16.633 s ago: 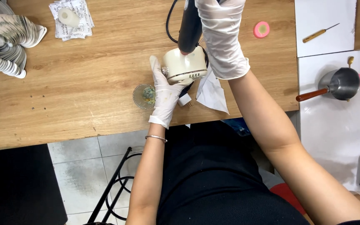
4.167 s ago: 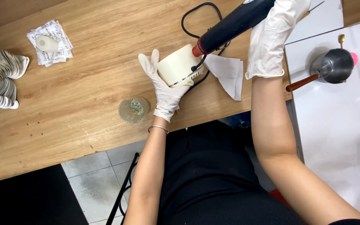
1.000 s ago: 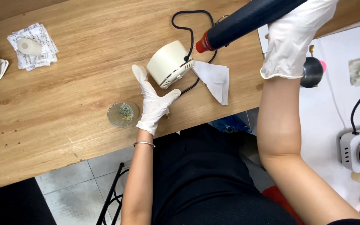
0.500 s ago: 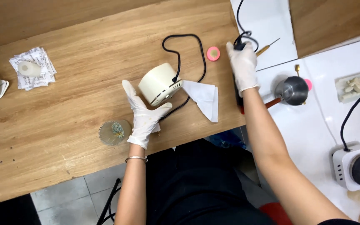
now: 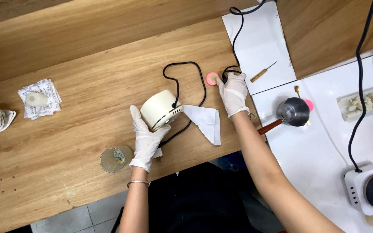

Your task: The recorder uses a heat gun and wipes to clean residue off a wax warmer unit in a candle studio workshop.

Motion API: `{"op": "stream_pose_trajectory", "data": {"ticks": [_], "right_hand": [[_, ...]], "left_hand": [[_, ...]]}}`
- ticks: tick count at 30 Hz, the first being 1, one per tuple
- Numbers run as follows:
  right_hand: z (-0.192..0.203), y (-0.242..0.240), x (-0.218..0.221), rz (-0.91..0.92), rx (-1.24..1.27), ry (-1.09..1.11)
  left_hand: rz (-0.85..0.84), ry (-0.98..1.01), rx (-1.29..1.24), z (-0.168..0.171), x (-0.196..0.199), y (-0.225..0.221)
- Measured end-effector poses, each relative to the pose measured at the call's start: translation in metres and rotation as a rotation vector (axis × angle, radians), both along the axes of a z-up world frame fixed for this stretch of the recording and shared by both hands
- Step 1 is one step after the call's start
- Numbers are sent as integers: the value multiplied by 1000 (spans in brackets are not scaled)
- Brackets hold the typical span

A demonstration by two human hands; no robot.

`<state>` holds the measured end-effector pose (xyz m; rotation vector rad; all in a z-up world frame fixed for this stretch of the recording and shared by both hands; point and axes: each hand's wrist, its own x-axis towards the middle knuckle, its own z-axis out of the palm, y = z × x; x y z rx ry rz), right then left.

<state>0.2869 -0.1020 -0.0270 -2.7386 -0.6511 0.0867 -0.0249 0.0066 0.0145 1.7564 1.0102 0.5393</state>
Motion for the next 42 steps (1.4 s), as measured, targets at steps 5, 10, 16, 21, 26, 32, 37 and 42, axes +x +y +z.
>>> {"op": "stream_pose_trajectory", "data": {"ticks": [5,10,16,21,26,32,37,42], "right_hand": [[-4,-2,-6,57,145,-201],[-26,-10,-12,180,35,-160],[95,0,-75,64,327,283],[5,-32,-129,699,181,-434],[7,-53,-145,356,161,97],[81,9,-205,706,405,-168],[44,52,-228,930,177,-153],[51,84,-198,511,222,-104]], "left_hand": [[39,22,-39,11,7,1],[40,-12,-6,7,7,0],[32,-15,-91,11,10,1],[20,22,57,-10,11,4],[-12,-19,137,-13,14,15],[-48,6,183,-52,21,17],[-36,-175,110,-131,17,15],[47,-200,84,-49,31,1]]}}
